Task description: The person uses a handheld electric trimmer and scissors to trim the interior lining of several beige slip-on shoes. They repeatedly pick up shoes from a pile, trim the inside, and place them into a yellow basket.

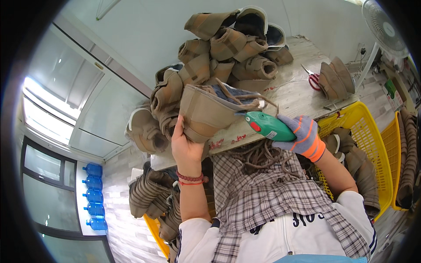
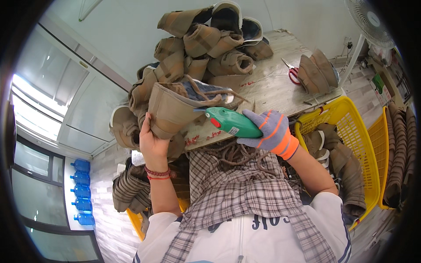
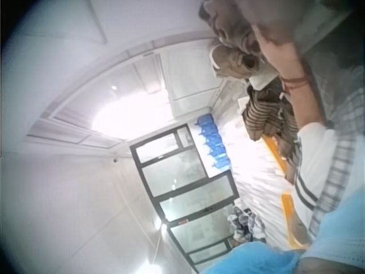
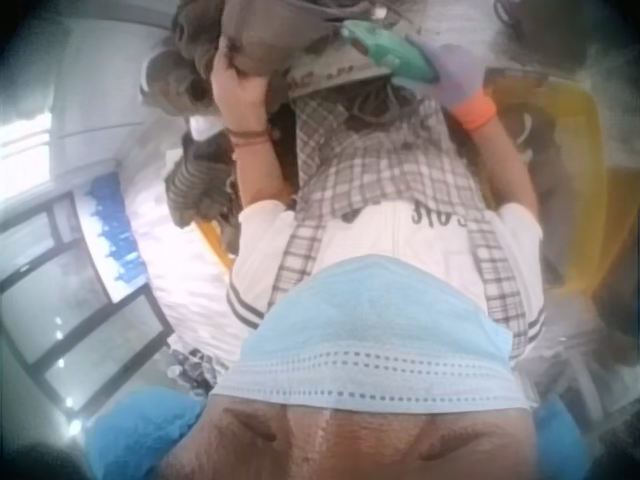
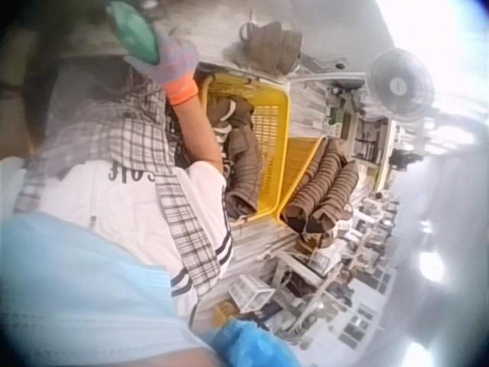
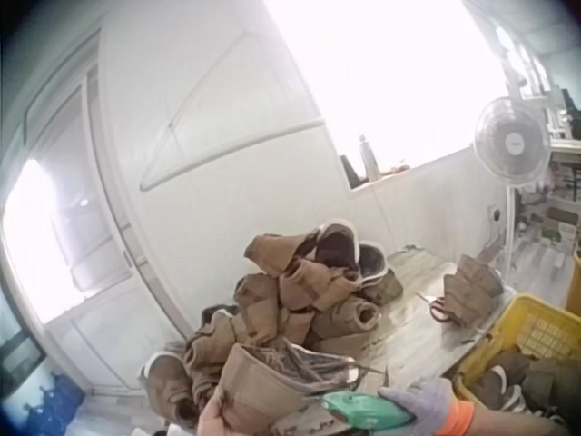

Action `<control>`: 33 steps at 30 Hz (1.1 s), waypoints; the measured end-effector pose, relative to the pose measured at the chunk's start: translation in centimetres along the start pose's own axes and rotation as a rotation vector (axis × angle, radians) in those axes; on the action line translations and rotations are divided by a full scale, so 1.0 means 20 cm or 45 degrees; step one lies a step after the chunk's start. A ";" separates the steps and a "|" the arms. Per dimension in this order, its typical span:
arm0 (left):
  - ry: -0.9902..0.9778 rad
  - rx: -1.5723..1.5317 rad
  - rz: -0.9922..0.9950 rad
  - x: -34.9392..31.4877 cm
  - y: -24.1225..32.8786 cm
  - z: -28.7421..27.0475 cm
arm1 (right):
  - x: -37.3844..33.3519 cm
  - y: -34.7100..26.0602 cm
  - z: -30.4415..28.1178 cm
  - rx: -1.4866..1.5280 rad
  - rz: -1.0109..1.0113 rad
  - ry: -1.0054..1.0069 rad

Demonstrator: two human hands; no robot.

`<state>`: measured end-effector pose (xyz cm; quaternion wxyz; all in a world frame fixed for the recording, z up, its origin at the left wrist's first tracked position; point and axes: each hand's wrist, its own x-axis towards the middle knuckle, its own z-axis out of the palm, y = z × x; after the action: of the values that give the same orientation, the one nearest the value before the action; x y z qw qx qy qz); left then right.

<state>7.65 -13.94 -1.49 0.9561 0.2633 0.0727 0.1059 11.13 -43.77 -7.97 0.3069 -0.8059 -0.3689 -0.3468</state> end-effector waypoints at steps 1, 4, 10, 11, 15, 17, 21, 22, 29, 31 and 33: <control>-0.091 -0.009 0.024 -0.02 -0.01 0.01 | 0.00 0.00 0.00 0.036 0.022 -0.001; -0.264 0.009 0.119 -0.04 -0.04 0.00 | 0.03 -0.03 0.01 0.147 0.086 -0.015; -0.475 0.361 0.384 -0.07 -0.09 -0.01 | 0.09 -0.08 0.03 0.513 0.304 -0.102; -0.522 0.429 0.409 -0.07 -0.10 -0.02 | 0.10 -0.09 0.04 0.568 0.331 -0.095; -0.588 0.525 0.417 -0.06 -0.14 -0.05 | 0.12 -0.11 0.06 0.731 0.423 -0.065; -0.608 0.590 0.415 -0.05 -0.16 -0.06 | 0.14 -0.12 0.07 0.775 0.458 -0.056; -0.571 0.982 0.568 -0.01 -0.18 -0.12 | 0.15 -0.13 0.07 0.839 0.560 -0.059; -0.550 1.072 0.608 -0.01 -0.20 -0.13 | 0.15 -0.13 0.07 0.852 0.595 -0.062; -0.743 2.035 1.011 0.04 -0.18 -0.13 | 0.16 -0.14 0.04 1.025 0.815 -0.062; -0.853 2.221 1.170 0.07 -0.16 -0.17 | 0.18 -0.16 0.00 1.151 0.955 -0.105; -0.920 2.340 1.296 0.07 -0.17 -0.17 | 0.19 -0.16 -0.01 1.228 0.991 -0.075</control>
<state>8.90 -14.78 -6.28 0.2067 0.8863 -0.2761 0.3090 10.31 -40.79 -4.19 0.7303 -0.6609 -0.1716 0.0185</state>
